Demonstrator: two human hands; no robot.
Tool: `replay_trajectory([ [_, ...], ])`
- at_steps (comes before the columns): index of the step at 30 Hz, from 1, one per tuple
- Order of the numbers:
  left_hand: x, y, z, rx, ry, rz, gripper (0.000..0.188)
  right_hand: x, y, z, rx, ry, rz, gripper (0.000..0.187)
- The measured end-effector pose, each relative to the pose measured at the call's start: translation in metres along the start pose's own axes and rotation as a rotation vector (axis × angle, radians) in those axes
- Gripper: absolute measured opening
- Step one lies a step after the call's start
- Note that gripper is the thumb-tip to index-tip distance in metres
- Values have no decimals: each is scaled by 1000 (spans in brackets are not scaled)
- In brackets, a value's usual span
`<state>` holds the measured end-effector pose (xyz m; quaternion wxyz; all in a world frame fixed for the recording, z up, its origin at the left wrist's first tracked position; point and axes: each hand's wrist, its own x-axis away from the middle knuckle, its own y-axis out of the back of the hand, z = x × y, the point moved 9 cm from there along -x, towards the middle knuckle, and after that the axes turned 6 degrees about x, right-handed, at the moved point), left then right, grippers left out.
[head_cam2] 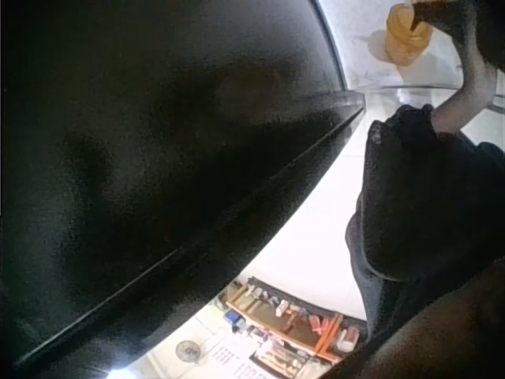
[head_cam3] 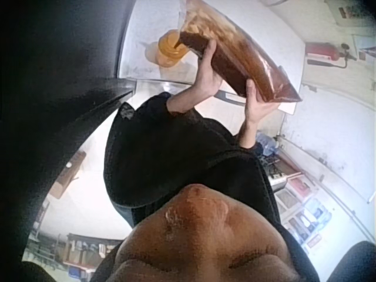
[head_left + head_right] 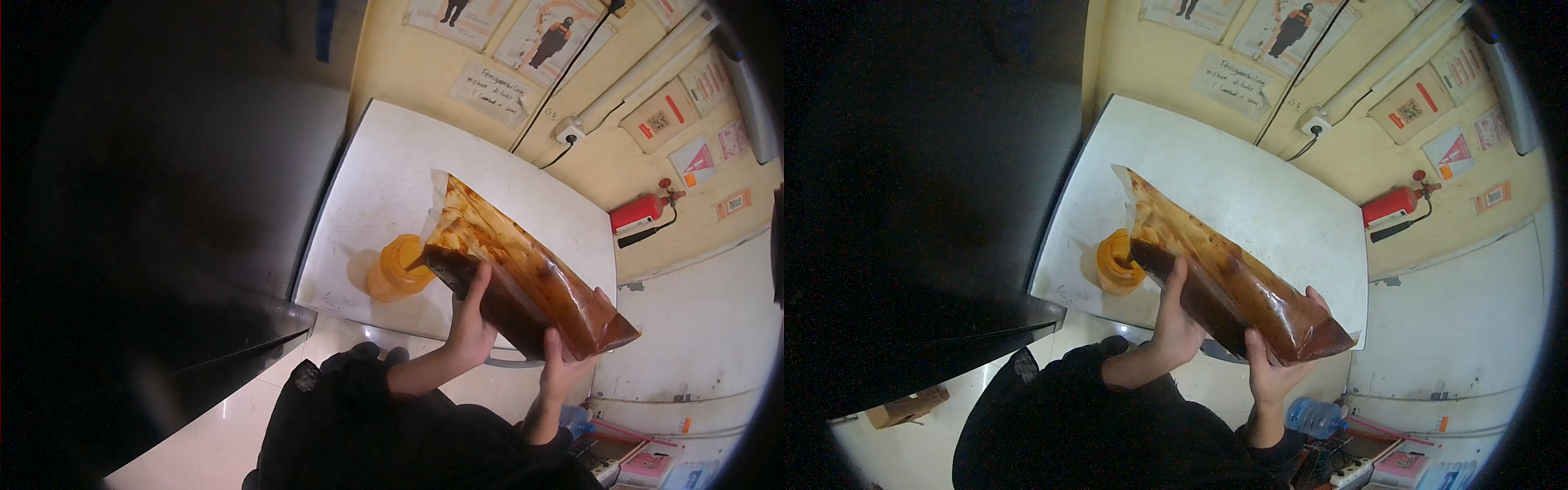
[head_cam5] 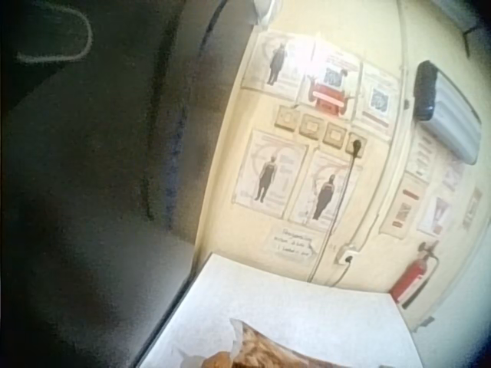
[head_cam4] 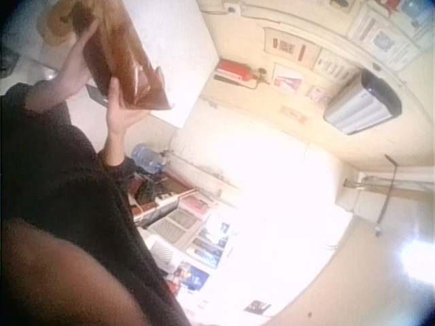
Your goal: The person collects a printed receipt, organizes food containers and bags on a counter, retrieves a large bag of liquid from a refrigerator, and pours it into a plastic bottle.
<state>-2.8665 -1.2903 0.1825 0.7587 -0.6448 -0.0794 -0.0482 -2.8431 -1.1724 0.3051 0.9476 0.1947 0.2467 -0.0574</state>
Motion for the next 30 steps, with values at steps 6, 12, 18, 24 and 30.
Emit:
replay_trajectory([
  [6,0,0,2,12,-5,1,54,-2,1,1,-23,-21,12,77],
  [12,2,-8,-1,-80,-45,-20,58,-10,-4,13,-71,52,29,77],
  [18,3,-12,-2,-116,-62,-9,63,-14,-6,25,-56,68,60,74],
  [24,5,-22,-8,-128,-77,-8,64,-19,-11,30,-56,76,62,74],
  [30,3,-21,-10,-108,-85,3,63,-22,-12,35,-29,104,61,72],
])
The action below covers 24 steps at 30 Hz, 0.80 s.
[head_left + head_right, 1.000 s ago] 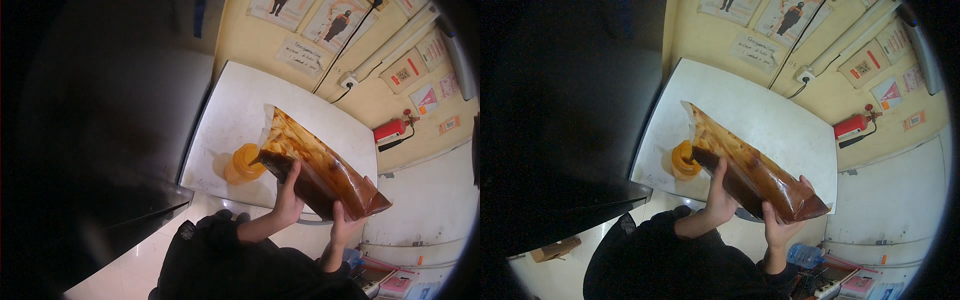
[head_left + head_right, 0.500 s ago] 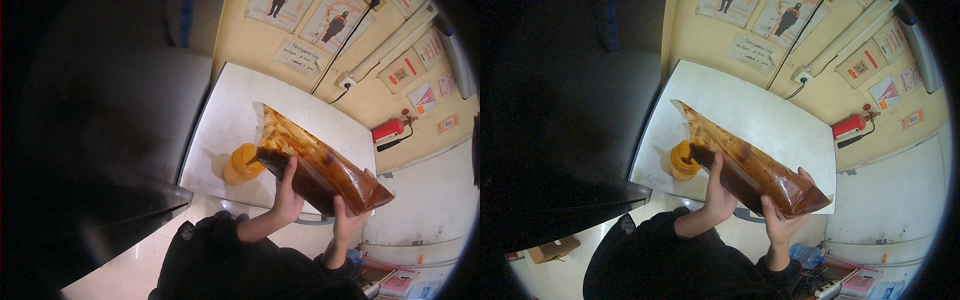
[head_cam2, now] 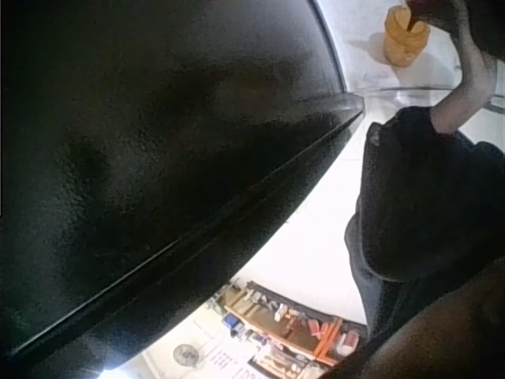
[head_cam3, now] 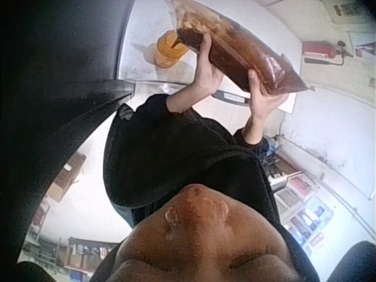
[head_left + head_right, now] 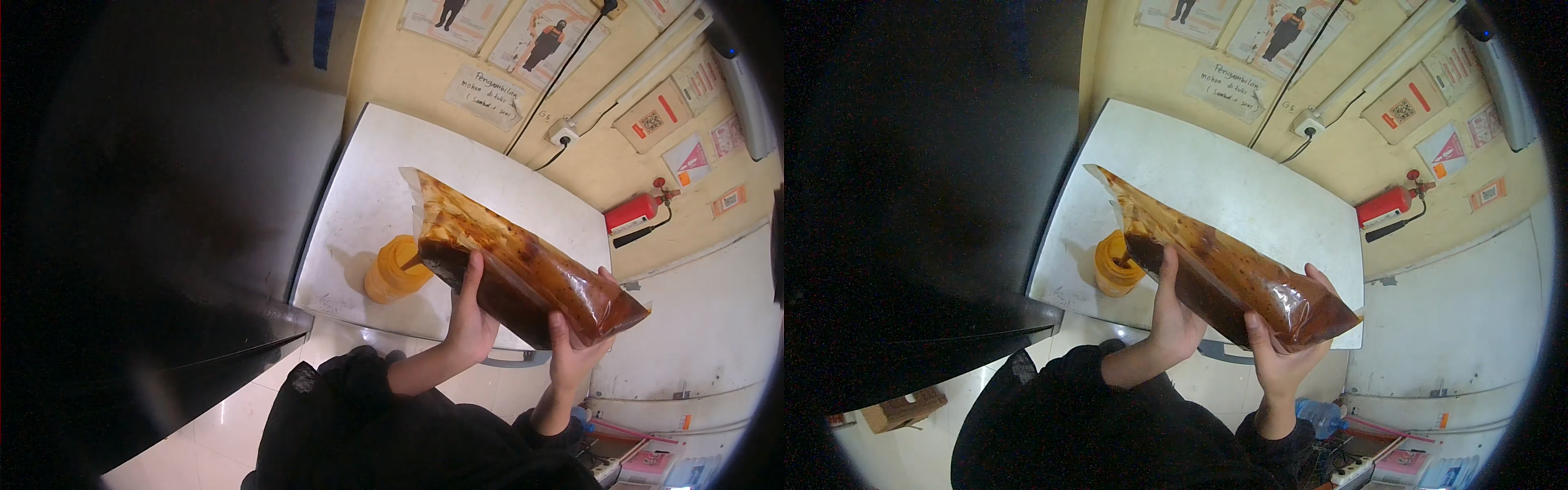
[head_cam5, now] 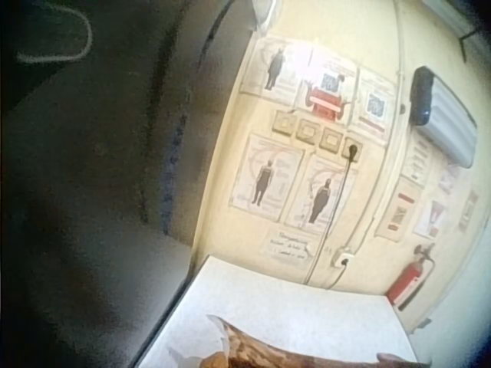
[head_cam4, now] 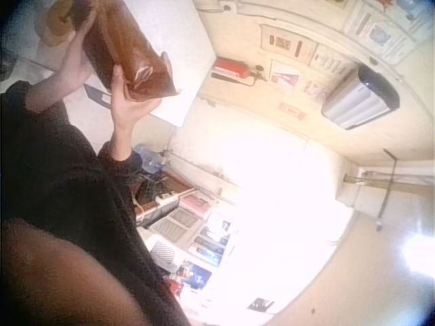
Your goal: The person collects a printed receipt, organizes food containers and bags on a counter, retrieves a large bag of liquid from a refrigerator, and pours it into a plastic bottle.
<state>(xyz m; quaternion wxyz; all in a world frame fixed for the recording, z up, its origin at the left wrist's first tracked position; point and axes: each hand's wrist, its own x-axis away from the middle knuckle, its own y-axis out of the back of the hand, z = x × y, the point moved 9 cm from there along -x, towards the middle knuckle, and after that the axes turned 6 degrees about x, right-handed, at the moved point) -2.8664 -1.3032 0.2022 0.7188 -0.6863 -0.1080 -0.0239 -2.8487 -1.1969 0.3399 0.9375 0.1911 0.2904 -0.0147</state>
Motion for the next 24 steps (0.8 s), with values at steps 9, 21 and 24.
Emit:
replay_trajectory([
  [9,3,0,4,33,-8,-11,61,0,3,9,-5,24,11,71],
  [21,3,-2,-1,10,-18,-8,65,-3,-2,10,15,18,38,68],
  [24,4,1,0,16,-23,-16,65,-3,-1,10,12,26,27,68],
])
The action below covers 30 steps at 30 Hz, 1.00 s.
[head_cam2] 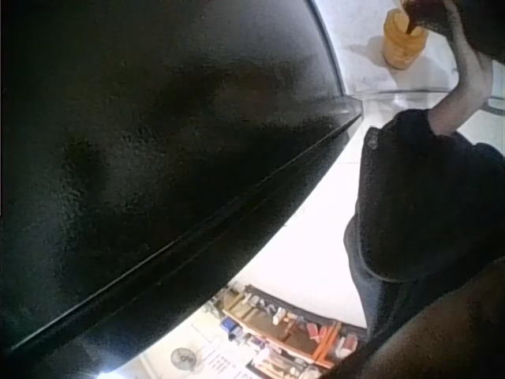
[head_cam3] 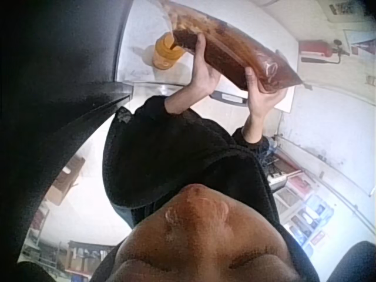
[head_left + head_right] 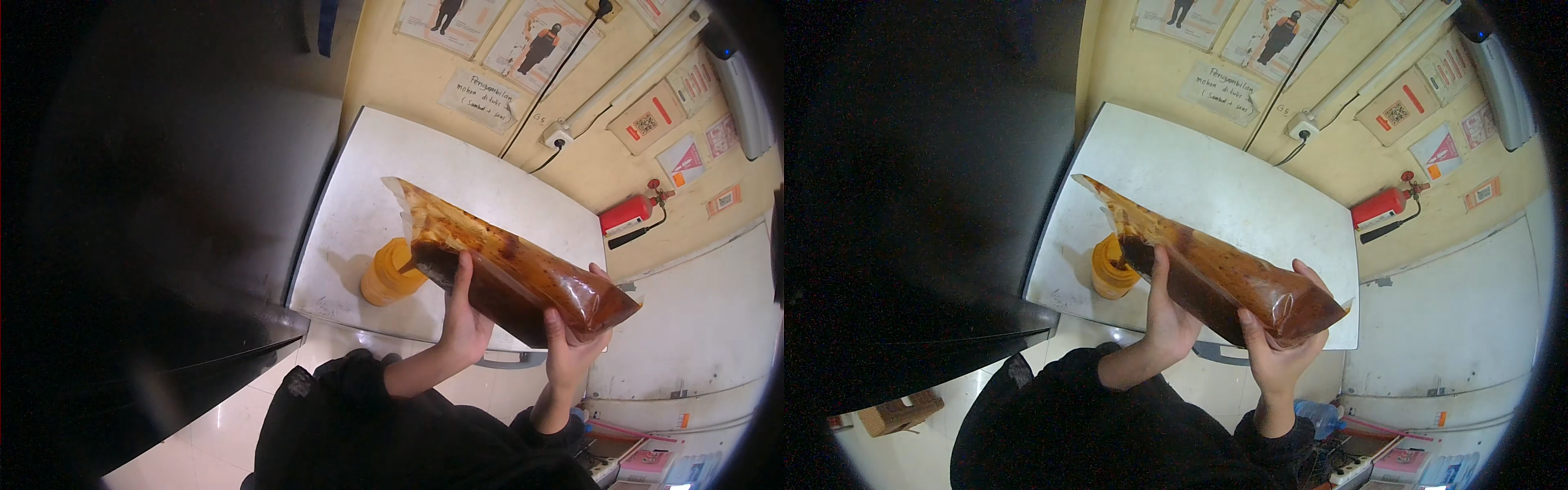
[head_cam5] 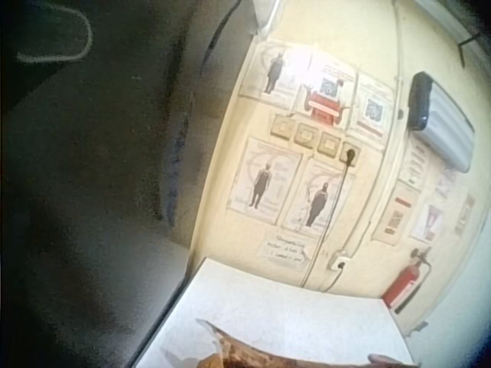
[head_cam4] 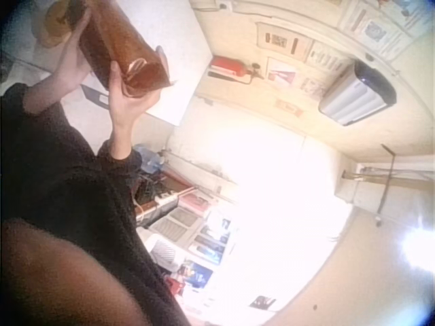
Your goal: The person collects a printed receipt, organizes food containers and bags on a counter, retrieves a large bag of liquid from a refrigerator, and pours it into a plastic bottle.
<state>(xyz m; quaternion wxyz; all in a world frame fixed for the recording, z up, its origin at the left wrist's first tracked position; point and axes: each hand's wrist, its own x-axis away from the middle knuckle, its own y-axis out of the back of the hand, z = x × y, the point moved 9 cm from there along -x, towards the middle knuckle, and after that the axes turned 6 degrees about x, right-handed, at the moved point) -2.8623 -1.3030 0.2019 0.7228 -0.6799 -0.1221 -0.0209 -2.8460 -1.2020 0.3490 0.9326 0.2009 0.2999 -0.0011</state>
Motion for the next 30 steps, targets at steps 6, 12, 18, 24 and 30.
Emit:
replay_trajectory([
  [6,-2,3,1,1,-9,22,65,1,-1,0,-23,-8,18,67],
  [12,-2,0,-1,-7,3,1,65,-3,-2,2,-7,7,6,66],
  [18,-3,0,0,132,58,63,61,-4,-5,4,30,18,22,64],
  [24,-6,6,0,113,53,64,65,-5,-5,1,53,12,11,64],
  [30,-7,6,-5,-9,-13,33,69,-7,-11,-2,93,58,10,62],
])
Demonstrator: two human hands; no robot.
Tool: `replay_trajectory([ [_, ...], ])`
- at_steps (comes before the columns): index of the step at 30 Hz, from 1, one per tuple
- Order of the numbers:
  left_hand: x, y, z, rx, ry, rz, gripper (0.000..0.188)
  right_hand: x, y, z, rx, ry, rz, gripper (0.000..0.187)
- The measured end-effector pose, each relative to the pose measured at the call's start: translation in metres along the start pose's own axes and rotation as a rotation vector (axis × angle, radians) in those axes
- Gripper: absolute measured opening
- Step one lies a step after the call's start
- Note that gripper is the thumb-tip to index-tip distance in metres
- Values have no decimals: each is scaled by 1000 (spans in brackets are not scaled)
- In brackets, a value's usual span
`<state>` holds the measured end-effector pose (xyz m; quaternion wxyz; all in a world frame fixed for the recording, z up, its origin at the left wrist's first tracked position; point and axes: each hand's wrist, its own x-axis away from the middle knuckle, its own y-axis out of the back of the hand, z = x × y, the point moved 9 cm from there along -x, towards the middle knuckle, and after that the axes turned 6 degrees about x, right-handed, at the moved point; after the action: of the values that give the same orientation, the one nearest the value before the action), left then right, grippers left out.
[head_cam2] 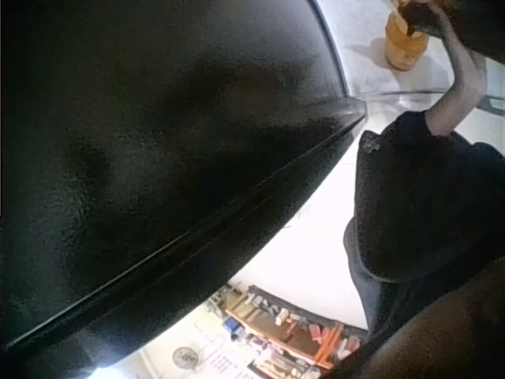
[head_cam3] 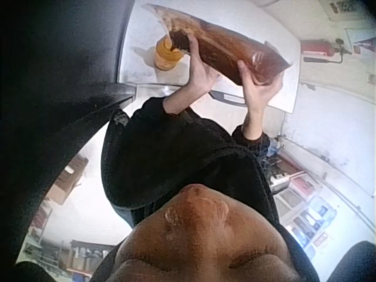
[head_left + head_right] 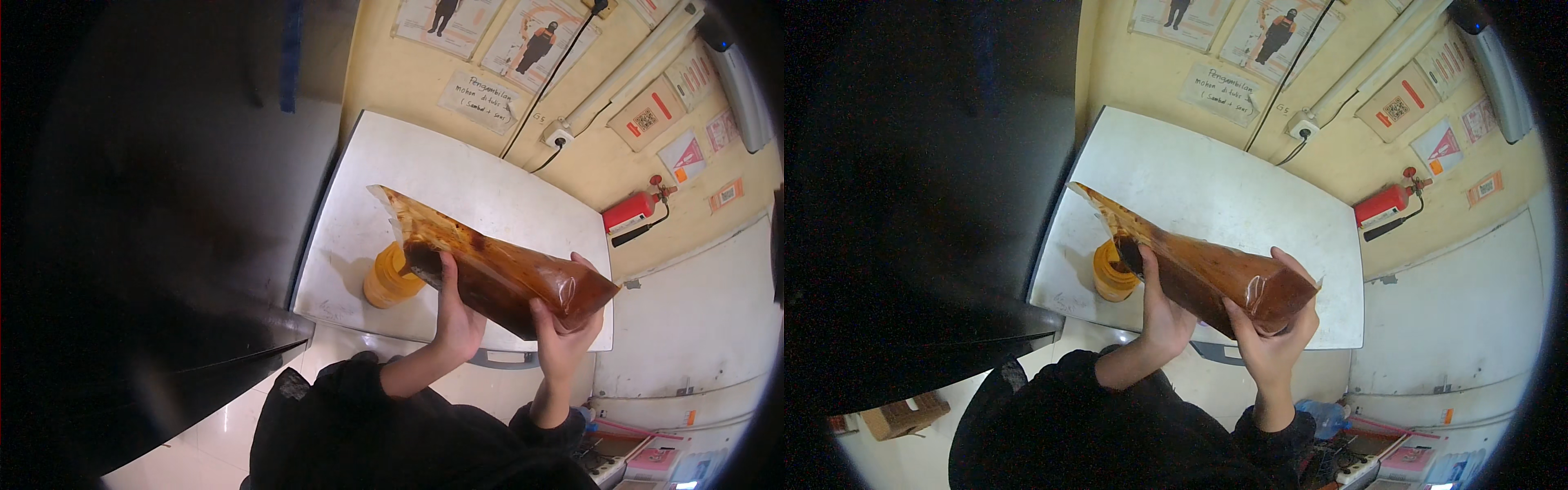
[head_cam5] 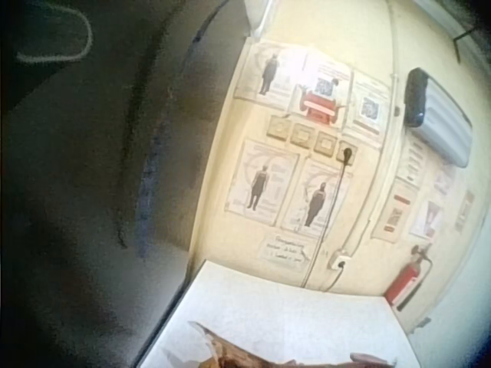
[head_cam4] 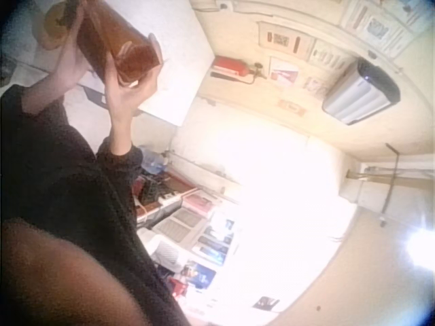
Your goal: The person collects a printed receipt, organizes food containers and bags on a counter, retrieves a large bag of liquid from a refrigerator, and pours it into a plastic bottle.
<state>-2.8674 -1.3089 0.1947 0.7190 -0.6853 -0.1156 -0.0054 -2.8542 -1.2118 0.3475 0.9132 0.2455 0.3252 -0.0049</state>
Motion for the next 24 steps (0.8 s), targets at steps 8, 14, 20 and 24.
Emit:
replay_trajectory([
  [8,-6,7,-3,-23,0,-16,73,-5,-11,-3,-10,-26,27,58],
  [14,-1,6,2,54,64,37,74,-9,-9,1,53,31,32,54],
  [20,5,13,-2,25,150,127,74,-11,-18,-3,39,-3,77,51],
  [24,18,35,-1,-145,375,175,62,-15,-19,0,65,48,108,51],
])
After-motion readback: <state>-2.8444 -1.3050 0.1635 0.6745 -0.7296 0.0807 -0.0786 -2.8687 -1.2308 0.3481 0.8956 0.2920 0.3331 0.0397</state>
